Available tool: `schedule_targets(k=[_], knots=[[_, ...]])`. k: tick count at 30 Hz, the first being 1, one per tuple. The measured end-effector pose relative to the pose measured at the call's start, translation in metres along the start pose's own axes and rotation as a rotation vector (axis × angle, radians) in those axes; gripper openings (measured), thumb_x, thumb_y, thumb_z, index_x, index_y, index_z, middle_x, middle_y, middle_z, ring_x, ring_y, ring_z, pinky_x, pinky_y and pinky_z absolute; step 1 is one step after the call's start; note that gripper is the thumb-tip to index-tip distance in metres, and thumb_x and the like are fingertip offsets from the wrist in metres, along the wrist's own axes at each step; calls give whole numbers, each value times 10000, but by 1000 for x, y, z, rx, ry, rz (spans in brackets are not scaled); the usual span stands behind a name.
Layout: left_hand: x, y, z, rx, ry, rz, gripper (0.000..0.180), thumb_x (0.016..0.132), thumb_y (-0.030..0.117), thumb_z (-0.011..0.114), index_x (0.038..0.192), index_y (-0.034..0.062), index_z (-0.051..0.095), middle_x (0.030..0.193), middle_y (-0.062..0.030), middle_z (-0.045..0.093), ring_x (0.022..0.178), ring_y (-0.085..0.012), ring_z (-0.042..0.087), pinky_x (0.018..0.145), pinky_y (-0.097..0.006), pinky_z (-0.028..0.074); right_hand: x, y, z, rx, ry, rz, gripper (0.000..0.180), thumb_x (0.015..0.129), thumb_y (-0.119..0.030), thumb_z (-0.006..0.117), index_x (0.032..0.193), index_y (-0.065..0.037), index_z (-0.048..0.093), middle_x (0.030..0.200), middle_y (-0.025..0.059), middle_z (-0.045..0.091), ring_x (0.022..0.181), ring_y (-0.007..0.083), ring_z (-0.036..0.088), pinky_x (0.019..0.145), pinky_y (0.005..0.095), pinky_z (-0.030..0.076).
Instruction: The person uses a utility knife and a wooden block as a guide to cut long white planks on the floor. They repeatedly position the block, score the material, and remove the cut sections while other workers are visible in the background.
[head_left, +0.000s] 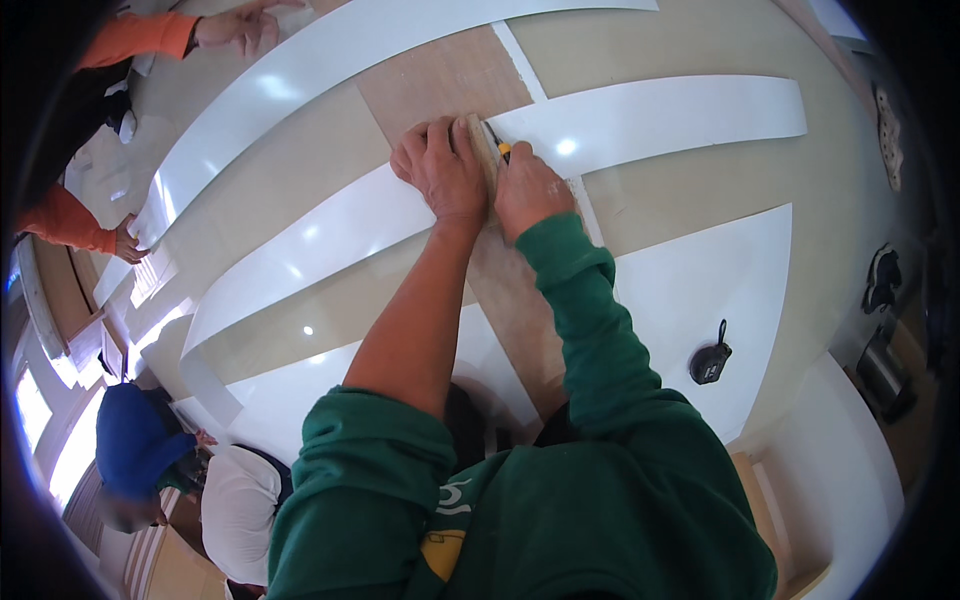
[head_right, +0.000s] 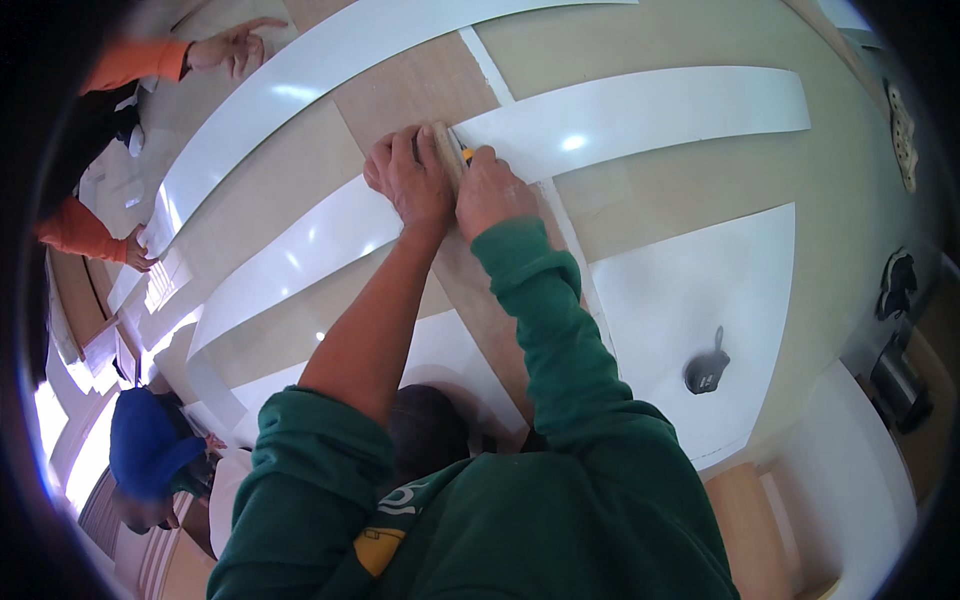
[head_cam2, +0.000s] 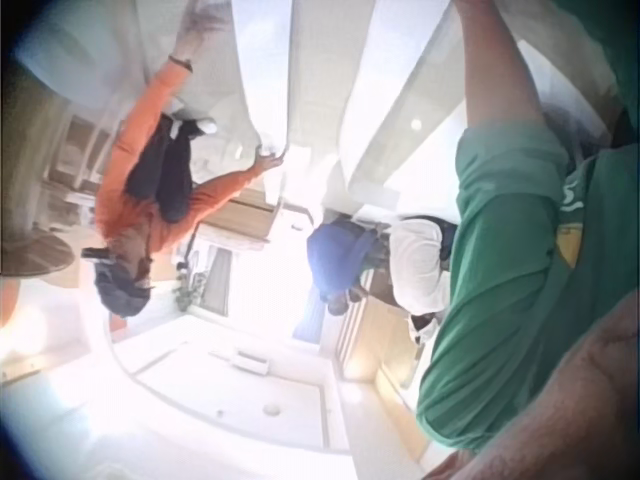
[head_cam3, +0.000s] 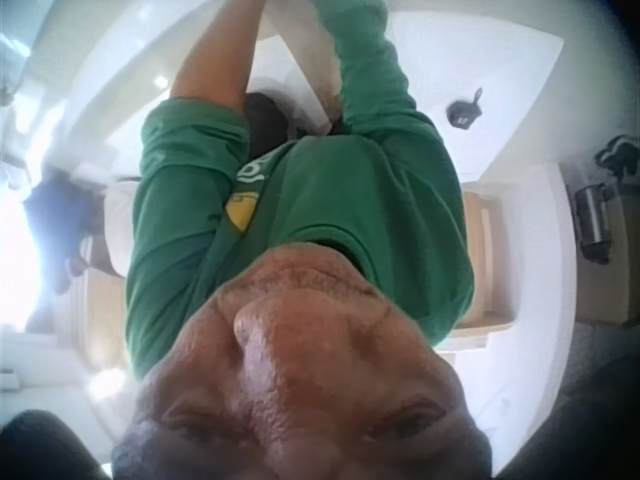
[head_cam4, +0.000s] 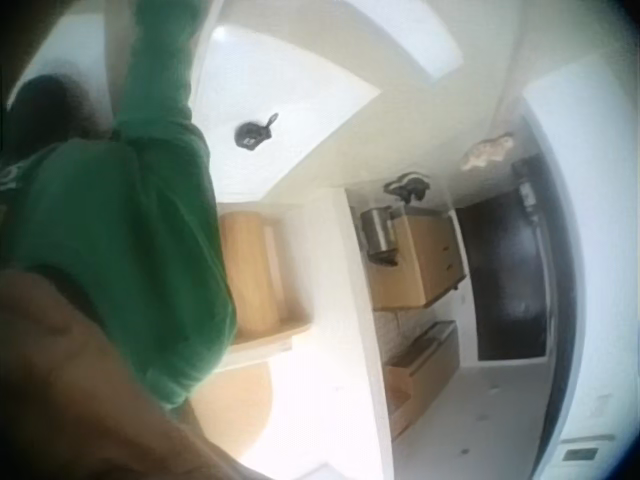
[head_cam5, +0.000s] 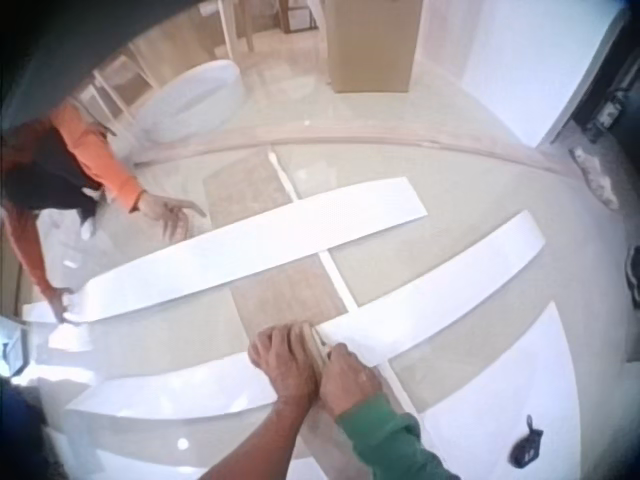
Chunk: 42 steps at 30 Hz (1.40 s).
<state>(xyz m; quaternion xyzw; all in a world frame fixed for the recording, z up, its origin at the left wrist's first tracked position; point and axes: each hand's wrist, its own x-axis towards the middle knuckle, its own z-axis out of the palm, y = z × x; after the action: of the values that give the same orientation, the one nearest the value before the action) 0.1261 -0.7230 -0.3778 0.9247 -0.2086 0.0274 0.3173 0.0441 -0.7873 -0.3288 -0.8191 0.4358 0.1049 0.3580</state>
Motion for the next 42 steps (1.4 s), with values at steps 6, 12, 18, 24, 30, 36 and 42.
schedule_targets(k=[6, 12, 18, 24, 30, 36, 42], knots=[[0, -2, 4, 38, -3, -8, 209, 914, 290, 643, 987, 102, 698, 1088, -93, 573, 1116, -302, 461, 1031, -470, 280, -1, -7, -1, -28, -46, 15, 177, 942, -165, 492, 1034, -13, 505, 972, 246, 677, 944, 429, 668, 816, 498, 540], [-2, -7, 2, 55, 10, 0, 215, 922, 294, 631, 988, 99, 694, 1086, -92, 573, 1119, -304, 459, 1046, -471, 267, -1, -7, -2, -36, -105, -4, 187, 945, -156, 463, 1048, -4, 502, 960, 269, 684, 934, 439, 670, 823, 515, 532], [-3, -3, 5, 57, -1, 15, 220, 932, 291, 615, 1007, 97, 687, 1103, -100, 575, 1126, -303, 451, 1046, -470, 265, -5, 2, 6, -22, -77, -6, 202, 978, -196, 445, 1040, -7, 481, 905, 282, 675, 884, 459, 661, 788, 547, 511], [-2, -2, 1, 69, -8, 4, 212, 939, 281, 602, 1021, 104, 686, 1121, -96, 574, 1137, -311, 436, 1053, -471, 262, -42, 18, 7, -13, -121, 30, 201, 972, -209, 492, 1062, -30, 489, 922, 247, 676, 889, 447, 652, 771, 548, 506], [-1, 4, -1, 51, -32, -19, 208, 938, 268, 602, 1030, 101, 687, 1112, -98, 572, 1138, -318, 436, 1059, -475, 261, -87, 41, 10, 30, -127, 36, 212, 970, -225, 513, 1074, -41, 498, 940, 232, 674, 903, 441, 646, 762, 544, 506], [-1, -1, -3, 75, -33, -23, 281, 955, 328, 569, 1084, 109, 687, 1124, -115, 569, 1161, -327, 452, 1072, -466, 266, -74, 28, -16, 54, -16, 59, 243, 982, -259, 509, 1046, -26, 483, 887, 261, 666, 860, 458, 644, 732, 555, 497], [-2, -1, 1, 68, -38, -29, 261, 948, 328, 583, 1066, 119, 685, 1139, -106, 567, 1155, -322, 451, 1065, -468, 264, -17, 3, -12, 81, 38, -29, 227, 980, -235, 491, 1021, -12, 482, 872, 262, 673, 866, 455, 658, 752, 544, 514]])
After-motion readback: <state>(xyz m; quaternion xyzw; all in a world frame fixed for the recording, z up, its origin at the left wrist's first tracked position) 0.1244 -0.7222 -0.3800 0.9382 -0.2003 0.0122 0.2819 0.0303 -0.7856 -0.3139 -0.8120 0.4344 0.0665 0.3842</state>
